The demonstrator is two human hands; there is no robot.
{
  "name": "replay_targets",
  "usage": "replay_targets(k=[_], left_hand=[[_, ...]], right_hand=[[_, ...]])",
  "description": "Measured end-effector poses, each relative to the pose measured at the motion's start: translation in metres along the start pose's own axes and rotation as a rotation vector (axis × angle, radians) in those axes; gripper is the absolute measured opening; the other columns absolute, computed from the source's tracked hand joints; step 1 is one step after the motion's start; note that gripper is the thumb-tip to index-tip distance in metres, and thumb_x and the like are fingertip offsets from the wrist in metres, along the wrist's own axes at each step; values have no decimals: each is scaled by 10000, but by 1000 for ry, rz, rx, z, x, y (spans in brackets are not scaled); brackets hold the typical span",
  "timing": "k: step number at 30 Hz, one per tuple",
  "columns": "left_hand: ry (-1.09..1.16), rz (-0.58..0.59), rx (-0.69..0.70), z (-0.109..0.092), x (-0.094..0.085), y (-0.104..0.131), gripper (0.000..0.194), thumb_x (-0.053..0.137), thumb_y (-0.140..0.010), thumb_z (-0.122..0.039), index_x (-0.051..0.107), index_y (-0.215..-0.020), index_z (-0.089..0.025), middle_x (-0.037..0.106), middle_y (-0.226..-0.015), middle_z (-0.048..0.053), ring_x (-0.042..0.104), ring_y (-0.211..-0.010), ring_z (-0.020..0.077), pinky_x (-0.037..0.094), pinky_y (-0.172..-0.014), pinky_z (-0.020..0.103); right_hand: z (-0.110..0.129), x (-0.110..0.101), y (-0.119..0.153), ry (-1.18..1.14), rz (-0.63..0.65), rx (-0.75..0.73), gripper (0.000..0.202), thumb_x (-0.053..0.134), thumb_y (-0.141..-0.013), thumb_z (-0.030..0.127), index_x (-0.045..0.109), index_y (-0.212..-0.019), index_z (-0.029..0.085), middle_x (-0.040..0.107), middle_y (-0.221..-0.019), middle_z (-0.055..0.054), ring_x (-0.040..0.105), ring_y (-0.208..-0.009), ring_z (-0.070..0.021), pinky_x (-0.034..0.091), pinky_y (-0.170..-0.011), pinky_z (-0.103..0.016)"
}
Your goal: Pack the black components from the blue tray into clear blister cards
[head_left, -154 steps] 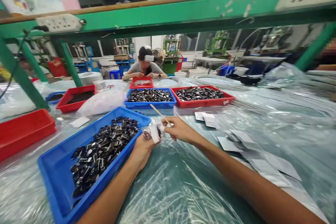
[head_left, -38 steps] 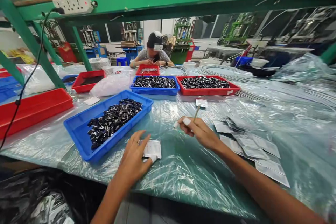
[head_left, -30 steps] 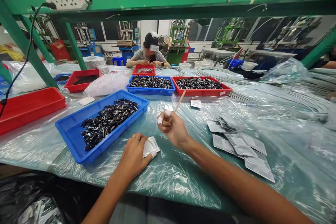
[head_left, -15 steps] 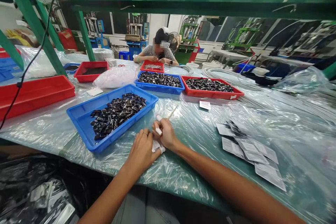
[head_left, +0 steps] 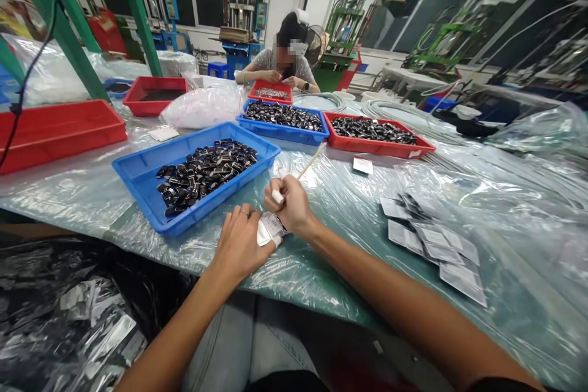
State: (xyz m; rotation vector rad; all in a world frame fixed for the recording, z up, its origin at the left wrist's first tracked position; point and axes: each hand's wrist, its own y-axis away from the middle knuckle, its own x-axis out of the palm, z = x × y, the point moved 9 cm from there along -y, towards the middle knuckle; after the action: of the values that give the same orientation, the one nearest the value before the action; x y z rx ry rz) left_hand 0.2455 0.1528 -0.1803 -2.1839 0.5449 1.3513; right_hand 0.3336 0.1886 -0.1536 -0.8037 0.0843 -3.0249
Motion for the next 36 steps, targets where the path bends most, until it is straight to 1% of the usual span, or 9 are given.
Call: replay_targets(k=[4, 7, 12, 17, 20, 22, 27, 31, 36], left_hand=[[11, 7, 8, -1, 2, 0, 352, 550, -830, -366, 566, -1116, -160, 533, -1059, 116, 495, -1023, 320, 415, -870, 477], [12, -22, 9, -1, 0, 1, 400, 575, -825, -382, 540, -1152, -154, 535, -1104, 125, 483, -1080, 332, 412, -897, 480], [-54, -60, -70, 0, -4, 4, 314, 579, -816, -340, 567, -1069, -153, 540, -1064, 126, 501, -1037, 327, 421, -892, 481], [-19, -49, -61, -5, -5, 6, 295, 562, -829, -348, 573, -1050, -152, 533, -1039, 123, 513, -1004, 321, 436, -861, 467], [40, -68, -55, 2, -10, 9, 512, 615, -787, -494, 543, -1154, -143, 514, -1140, 142, 507, -1052, 334, 435, -884, 466], [54, -97, -85, 12, -15, 11, 610, 646, -746, -527, 523, -1203, -142, 509, -1178, 148, 507, -1071, 341, 434, -888, 465], [93, -93, -150, 30, -16, 13, 345, 656, -746, -434, 613, -987, -191, 597, -1027, 88, 563, -989, 306, 436, -859, 446], [121, -109, -175, 32, -15, 12, 324, 687, -715, -408, 615, -939, -185, 627, -1004, 84, 571, -992, 309, 436, -863, 443], [105, -127, -175, 29, -16, 12, 299, 685, -712, -338, 610, -961, -189, 639, -969, 82, 579, -990, 307, 431, -862, 433]], right_hand=[[-15, 0, -9, 70, -80, -82, 544, 503, -875, 492, 349, -448, 193, 238, -423, 68, 169, -358, -53, 111, -397, -240], [-24, 3, -10, 138, -74, -114, 525, 561, -830, 482, 373, -435, 192, 275, -403, 57, 218, -359, -60, 122, -388, -244], [-34, 3, 11, 103, -16, 4, 525, 597, -794, 489, 370, -427, 191, 275, -408, 60, 198, -352, -56, 104, -384, -249], [-21, 2, 30, 79, 81, 130, 522, 583, -825, 474, 383, -438, 187, 243, -418, 66, 166, -368, -62, 108, -395, -247], [-6, 9, 23, 4, 64, 98, 511, 564, -835, 448, 361, -445, 187, 201, -431, 75, 123, -367, -58, 106, -402, -246], [-2, 18, 14, -24, 65, 48, 514, 557, -844, 441, 348, -450, 186, 202, -435, 74, 131, -372, -57, 130, -410, -242], [-26, 31, -7, -9, 37, 2, 547, 559, -839, 519, 345, -456, 193, 246, -424, 69, 152, -365, -54, 115, -400, -234], [-37, 31, -17, 30, -6, -82, 551, 568, -804, 549, 329, -448, 204, 258, -404, 69, 183, -341, -55, 107, -379, -232], [-47, 34, -7, 96, 50, -29, 520, 596, -790, 536, 389, -451, 200, 297, -396, 63, 205, -336, -56, 120, -371, -237]])
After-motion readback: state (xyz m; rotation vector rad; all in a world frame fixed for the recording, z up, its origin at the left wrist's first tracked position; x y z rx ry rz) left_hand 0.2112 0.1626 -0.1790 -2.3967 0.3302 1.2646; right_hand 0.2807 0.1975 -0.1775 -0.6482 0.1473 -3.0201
